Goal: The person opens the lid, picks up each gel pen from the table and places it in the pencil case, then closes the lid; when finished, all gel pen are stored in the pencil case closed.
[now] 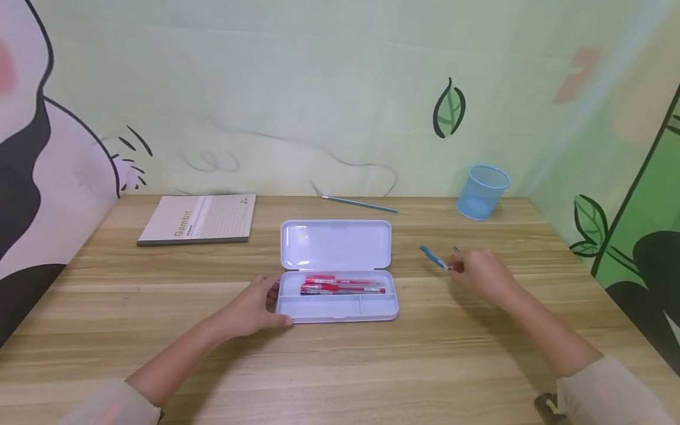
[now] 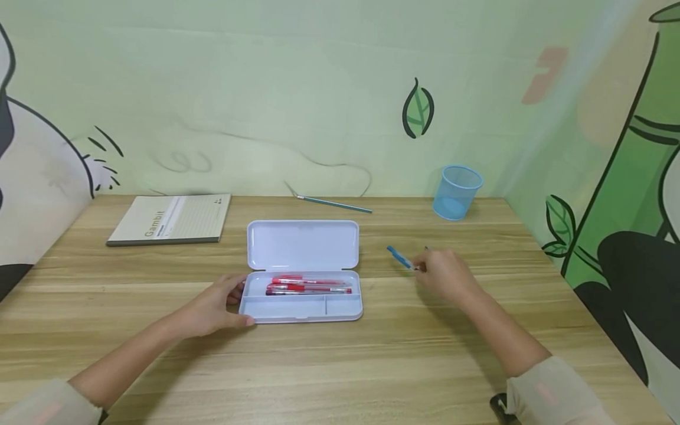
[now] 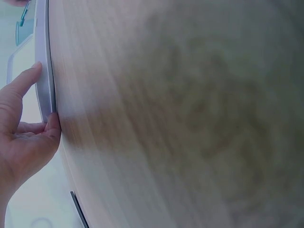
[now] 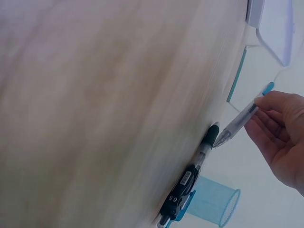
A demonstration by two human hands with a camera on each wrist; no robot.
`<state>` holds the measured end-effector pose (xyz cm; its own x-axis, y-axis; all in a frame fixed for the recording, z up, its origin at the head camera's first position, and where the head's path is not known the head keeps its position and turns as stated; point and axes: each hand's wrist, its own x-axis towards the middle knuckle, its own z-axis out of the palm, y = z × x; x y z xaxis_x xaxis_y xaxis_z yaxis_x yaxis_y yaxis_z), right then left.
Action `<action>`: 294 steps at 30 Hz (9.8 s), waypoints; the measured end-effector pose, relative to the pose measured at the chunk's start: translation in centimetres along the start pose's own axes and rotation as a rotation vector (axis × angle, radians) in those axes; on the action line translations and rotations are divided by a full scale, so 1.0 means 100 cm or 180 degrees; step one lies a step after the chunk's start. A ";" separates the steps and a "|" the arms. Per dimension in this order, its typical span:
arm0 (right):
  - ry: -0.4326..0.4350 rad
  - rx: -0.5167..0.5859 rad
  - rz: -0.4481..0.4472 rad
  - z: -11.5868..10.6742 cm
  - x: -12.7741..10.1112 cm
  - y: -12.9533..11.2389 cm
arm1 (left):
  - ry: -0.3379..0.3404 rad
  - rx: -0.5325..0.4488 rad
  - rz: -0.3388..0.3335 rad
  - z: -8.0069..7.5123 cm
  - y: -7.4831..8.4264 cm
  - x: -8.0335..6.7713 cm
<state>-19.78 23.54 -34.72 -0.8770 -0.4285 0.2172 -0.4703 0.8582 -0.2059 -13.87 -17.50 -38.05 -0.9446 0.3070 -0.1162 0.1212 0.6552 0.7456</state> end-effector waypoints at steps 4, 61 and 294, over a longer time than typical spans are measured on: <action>0.0109 0.0082 -0.0078 0.002 0.003 -0.004 | 0.0000 -0.0001 -0.0002 0.000 0.000 0.000; -0.0393 -0.0026 -0.1260 0.031 0.075 -0.146 | 0.0024 -0.0003 0.0028 0.001 -0.001 0.001; -0.0227 -0.0536 -0.1820 0.040 0.078 -0.151 | 0.0055 0.0005 -0.0003 0.003 -0.003 0.002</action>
<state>-19.89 6.16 -33.71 -0.4968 -0.8483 0.1831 -0.8525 0.5165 0.0801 -13.99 -17.44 -38.47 -0.9498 0.2944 -0.1056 0.1208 0.6566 0.7445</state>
